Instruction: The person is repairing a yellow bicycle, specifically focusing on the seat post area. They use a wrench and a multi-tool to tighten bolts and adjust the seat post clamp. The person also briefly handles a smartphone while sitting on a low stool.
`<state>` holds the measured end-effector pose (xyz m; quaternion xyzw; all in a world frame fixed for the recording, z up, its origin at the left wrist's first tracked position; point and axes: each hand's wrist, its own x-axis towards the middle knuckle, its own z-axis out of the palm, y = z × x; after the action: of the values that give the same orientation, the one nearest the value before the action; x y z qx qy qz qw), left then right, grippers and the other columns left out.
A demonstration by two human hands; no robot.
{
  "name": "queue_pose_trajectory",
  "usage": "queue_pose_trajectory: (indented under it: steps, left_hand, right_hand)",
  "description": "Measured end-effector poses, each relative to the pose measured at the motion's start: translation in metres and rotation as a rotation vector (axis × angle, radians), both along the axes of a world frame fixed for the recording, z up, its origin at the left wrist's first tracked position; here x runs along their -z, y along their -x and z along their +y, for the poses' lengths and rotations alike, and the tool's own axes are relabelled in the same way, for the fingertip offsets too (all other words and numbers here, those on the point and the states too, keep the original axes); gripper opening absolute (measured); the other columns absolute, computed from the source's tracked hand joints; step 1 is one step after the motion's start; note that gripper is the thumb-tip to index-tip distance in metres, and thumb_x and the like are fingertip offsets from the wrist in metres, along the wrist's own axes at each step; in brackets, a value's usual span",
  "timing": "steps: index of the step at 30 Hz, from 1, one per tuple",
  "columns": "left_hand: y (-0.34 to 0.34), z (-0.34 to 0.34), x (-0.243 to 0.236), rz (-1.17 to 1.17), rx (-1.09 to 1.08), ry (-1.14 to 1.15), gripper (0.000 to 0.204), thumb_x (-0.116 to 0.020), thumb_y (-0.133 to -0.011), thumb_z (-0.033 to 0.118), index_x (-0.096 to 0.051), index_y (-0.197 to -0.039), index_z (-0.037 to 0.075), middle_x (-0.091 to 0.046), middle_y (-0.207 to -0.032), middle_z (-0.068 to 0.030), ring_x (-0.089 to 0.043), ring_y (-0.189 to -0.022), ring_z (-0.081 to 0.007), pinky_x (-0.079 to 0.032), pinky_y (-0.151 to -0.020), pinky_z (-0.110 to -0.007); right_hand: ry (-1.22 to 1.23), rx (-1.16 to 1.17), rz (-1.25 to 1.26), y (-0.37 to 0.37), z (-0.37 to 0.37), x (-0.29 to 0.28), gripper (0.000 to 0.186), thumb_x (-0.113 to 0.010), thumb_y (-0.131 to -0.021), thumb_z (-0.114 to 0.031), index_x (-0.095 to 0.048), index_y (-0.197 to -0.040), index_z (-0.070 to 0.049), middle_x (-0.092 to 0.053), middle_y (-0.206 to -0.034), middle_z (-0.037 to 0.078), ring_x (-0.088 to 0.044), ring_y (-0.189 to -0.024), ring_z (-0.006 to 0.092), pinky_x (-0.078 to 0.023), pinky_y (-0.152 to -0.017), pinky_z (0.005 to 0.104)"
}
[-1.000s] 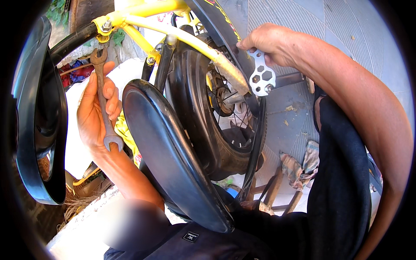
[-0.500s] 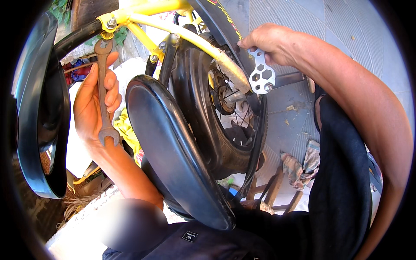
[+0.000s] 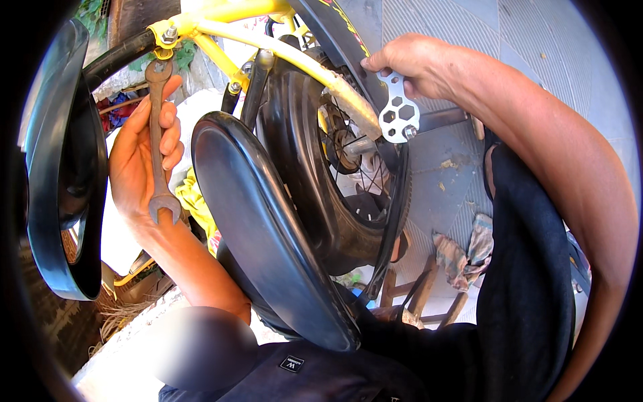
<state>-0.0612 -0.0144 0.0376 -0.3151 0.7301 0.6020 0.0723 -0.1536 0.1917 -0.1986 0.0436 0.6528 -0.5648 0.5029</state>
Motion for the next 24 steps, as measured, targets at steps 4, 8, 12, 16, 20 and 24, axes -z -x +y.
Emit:
queue_pose_trajectory:
  steps: [4, 8, 12, 16, 20, 24]
  left_hand:
    - [-0.001, 0.004, -0.001, 0.019, 0.050, 0.048, 0.043, -0.044, -0.098, 0.019, -0.047, -0.130, -0.011, -0.057, -0.084, -0.0056, -0.051, -0.065, -0.0097, -0.038, -0.050, -0.022]
    - [-0.003, 0.001, 0.003, 0.050, 0.010, -0.039, 0.042, -0.046, -0.098, 0.017, -0.046, -0.130, -0.011, -0.057, -0.085, -0.0063, -0.051, -0.066, -0.0102, -0.040, -0.050, -0.022]
    - [-0.004, 0.002, 0.008, 0.079, -0.034, -0.132, 0.042, -0.048, -0.098, 0.018, -0.047, -0.129, -0.011, -0.057, -0.085, -0.0065, -0.051, -0.068, -0.0102, -0.040, -0.050, -0.022]
    - [-0.003, 0.001, 0.012, 0.099, -0.095, -0.209, 0.041, -0.050, -0.098, 0.019, -0.048, -0.127, -0.011, -0.056, -0.085, -0.0066, -0.051, -0.069, -0.0103, -0.039, -0.048, -0.021]
    - [-0.001, -0.002, 0.010, 0.080, -0.108, -0.188, 0.039, -0.053, -0.097, 0.019, -0.051, -0.123, -0.010, -0.057, -0.085, -0.0069, -0.051, -0.068, -0.0105, -0.039, -0.045, -0.020]
    - [0.000, 0.003, 0.010, 0.078, -0.162, -0.137, 0.036, -0.057, -0.096, 0.020, -0.055, -0.117, -0.009, -0.058, -0.083, -0.0071, -0.052, -0.066, -0.0107, -0.040, -0.044, -0.019]
  right_hand:
    - [-0.004, 0.020, 0.011, -0.003, 0.000, 0.000, 0.022, -0.066, -0.089, -0.025, -0.068, -0.090, -0.003, -0.050, -0.067, -0.003, -0.037, -0.051, 0.0043, -0.028, -0.039, 0.0202]
    - [-0.005, 0.025, 0.016, -0.003, 0.000, -0.003, 0.022, -0.065, -0.090, -0.024, -0.068, -0.093, -0.002, -0.051, -0.068, -0.002, -0.038, -0.051, 0.0027, -0.028, -0.037, 0.0172]
    - [-0.001, 0.036, 0.014, -0.003, 0.000, 0.000, 0.023, -0.065, -0.090, -0.024, -0.068, -0.094, -0.002, -0.051, -0.067, -0.002, -0.039, -0.050, 0.0026, -0.027, -0.036, 0.0164]
    - [0.013, 0.046, -0.007, -0.003, -0.001, -0.001, 0.023, -0.065, -0.090, -0.024, -0.068, -0.094, -0.002, -0.051, -0.067, -0.002, -0.039, -0.049, 0.0029, -0.028, -0.036, 0.0171]
    - [0.024, 0.056, -0.022, -0.002, -0.002, 0.000, 0.022, -0.065, -0.090, -0.023, -0.068, -0.093, -0.001, -0.051, -0.067, -0.002, -0.039, -0.047, 0.0028, -0.029, -0.035, 0.0174]
    - [0.022, 0.047, -0.027, -0.002, -0.002, -0.002, 0.022, -0.065, -0.090, -0.023, -0.068, -0.093, -0.001, -0.050, -0.067, -0.002, -0.039, -0.047, 0.0027, -0.029, -0.034, 0.0168]
